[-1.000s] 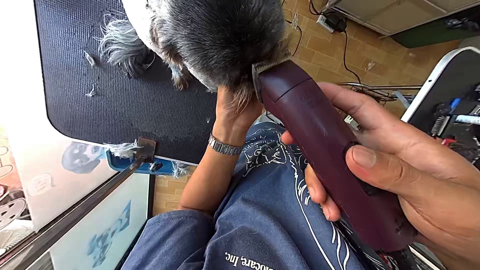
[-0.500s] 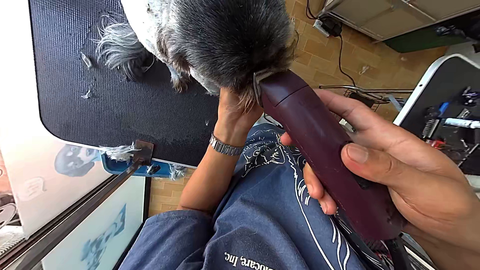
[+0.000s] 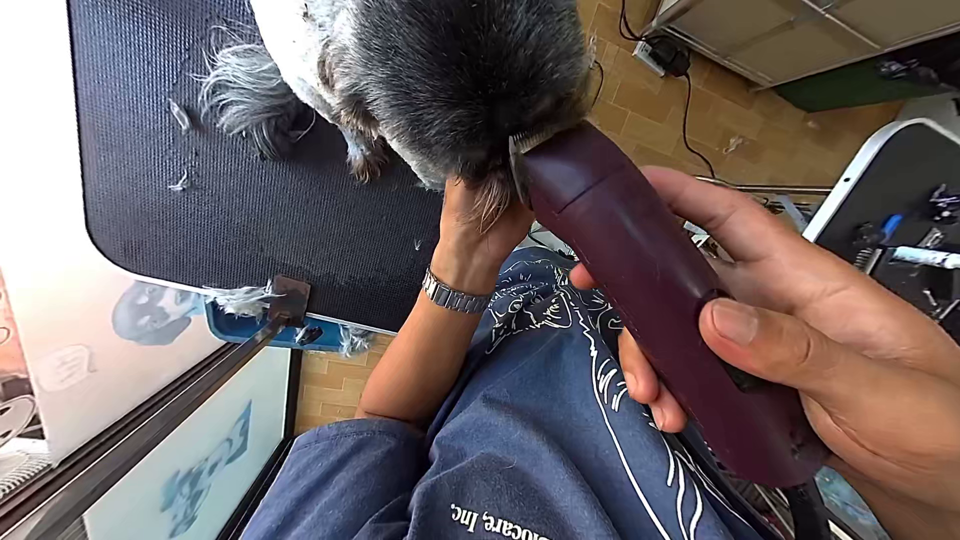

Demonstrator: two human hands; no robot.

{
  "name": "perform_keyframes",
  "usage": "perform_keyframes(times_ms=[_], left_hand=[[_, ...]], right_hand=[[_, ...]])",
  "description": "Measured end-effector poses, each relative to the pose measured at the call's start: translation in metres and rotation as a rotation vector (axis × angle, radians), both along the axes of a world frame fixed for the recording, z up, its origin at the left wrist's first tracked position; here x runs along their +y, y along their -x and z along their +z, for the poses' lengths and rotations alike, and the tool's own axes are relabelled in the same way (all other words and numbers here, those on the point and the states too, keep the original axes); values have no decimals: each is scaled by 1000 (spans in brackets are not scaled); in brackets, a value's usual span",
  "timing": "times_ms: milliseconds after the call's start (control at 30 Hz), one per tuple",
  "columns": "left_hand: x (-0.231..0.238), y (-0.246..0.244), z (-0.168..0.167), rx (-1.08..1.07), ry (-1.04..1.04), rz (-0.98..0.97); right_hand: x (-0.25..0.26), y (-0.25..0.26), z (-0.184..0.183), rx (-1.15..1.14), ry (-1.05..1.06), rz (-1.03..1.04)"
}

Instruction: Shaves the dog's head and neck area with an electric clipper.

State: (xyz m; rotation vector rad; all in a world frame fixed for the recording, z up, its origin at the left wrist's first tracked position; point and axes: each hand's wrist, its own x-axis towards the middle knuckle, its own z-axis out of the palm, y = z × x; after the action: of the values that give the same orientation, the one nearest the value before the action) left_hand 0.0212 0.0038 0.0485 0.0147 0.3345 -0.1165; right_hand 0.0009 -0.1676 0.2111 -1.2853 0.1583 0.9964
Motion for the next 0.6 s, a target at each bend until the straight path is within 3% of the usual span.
perform_keyframes(times_ms=[433,600], left_hand=[[-1,-7,0,-8,-43,19],[-3,-13,-13,30,97,-41]], right_hand=[[-2,9,12,47,-105,-55],[5,3,22,139,-111,-38]])
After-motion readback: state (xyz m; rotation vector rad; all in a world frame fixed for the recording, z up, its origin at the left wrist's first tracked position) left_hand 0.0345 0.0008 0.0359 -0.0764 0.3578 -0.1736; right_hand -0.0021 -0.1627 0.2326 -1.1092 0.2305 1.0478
